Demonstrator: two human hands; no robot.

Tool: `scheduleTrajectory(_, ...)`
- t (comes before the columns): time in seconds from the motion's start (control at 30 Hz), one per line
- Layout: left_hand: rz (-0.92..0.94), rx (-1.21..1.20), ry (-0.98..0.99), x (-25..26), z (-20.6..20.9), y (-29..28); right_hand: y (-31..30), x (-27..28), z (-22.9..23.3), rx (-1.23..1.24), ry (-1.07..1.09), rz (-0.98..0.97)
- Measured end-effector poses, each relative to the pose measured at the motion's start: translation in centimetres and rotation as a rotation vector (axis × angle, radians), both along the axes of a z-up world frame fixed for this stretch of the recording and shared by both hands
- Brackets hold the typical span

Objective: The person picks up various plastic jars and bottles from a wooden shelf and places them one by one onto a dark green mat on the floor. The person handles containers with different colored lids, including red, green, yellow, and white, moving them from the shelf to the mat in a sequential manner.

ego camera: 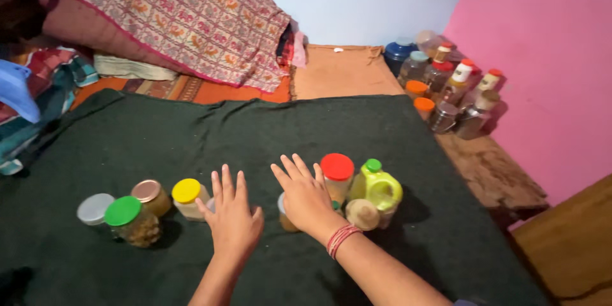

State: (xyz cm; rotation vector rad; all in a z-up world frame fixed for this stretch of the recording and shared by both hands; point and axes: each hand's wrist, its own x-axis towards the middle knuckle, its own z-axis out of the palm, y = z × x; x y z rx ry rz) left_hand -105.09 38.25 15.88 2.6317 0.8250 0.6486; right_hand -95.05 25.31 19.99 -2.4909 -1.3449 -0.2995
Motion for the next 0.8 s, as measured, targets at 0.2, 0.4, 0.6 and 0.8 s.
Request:
scheduleTrajectory(0.2,-0.051,0.024,-0.079,1.9,2.0,-5.7,-6.7,1.1,1.8,0.032,0.009,-0.026)
scheduleTrajectory(0.4,-0.097,0.038,-0.104,4.1,2.7,-8.4,-10.2,2.8,3.2,0.032,-0.022,-0.076)
scheduleTrajectory(0.6,-0.142,-0.002,-0.104,7.5,3.2,-10.1,-11.3,5.3,3.7,0.036,-0.063,-0.135)
scheduleTrajectory(0.8,-0.151,0.041,-0.111,10.2,4.4,-12.1,-13.2,7.0,4.9,0.067,-0.104,-0.118)
